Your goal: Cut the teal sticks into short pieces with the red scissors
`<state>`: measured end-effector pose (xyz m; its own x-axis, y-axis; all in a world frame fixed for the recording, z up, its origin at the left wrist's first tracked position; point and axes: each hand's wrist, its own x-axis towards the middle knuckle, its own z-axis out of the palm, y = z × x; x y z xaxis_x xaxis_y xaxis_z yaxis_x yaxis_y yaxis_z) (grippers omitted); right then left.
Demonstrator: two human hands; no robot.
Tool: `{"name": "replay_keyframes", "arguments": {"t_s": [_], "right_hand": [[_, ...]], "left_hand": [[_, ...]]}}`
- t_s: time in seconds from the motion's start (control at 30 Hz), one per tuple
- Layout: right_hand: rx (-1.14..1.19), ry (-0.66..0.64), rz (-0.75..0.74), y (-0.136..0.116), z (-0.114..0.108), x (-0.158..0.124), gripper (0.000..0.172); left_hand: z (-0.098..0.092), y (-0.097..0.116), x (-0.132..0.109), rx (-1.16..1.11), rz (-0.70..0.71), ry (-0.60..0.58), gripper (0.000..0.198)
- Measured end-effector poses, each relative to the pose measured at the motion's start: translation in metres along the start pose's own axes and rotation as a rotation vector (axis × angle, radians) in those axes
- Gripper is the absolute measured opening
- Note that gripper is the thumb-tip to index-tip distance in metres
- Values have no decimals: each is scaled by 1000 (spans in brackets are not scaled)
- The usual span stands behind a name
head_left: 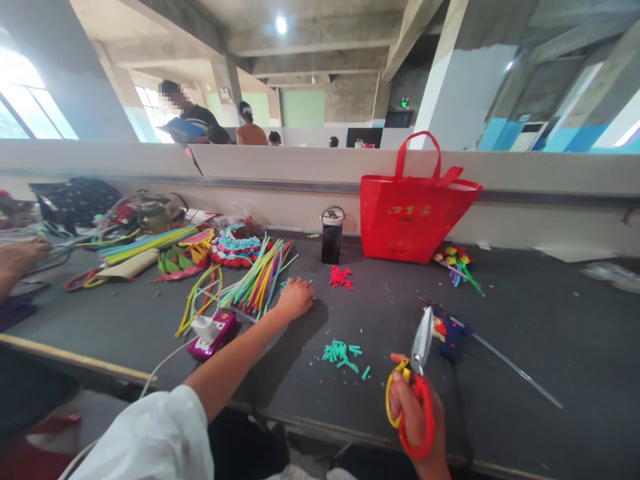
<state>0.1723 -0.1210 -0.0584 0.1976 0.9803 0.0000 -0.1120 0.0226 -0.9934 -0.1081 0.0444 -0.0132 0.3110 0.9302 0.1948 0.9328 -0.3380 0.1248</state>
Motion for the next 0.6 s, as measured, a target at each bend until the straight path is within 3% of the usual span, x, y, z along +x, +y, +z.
{"name": "replay_keyframes", "arguments": {"t_s": [0.23,0.4,0.6], "right_hand": [[47,-2,-11,-3,2,-1,59],[56,11,6,-3,3,-2,59],[29,4,10,0,1,-1,59]], "left_hand": [[3,-13,-5,-186,-114,58,19],[-3,-14,-8,-431,-186,146,36],[-19,3,-15,-868,-315,314,17]]}}
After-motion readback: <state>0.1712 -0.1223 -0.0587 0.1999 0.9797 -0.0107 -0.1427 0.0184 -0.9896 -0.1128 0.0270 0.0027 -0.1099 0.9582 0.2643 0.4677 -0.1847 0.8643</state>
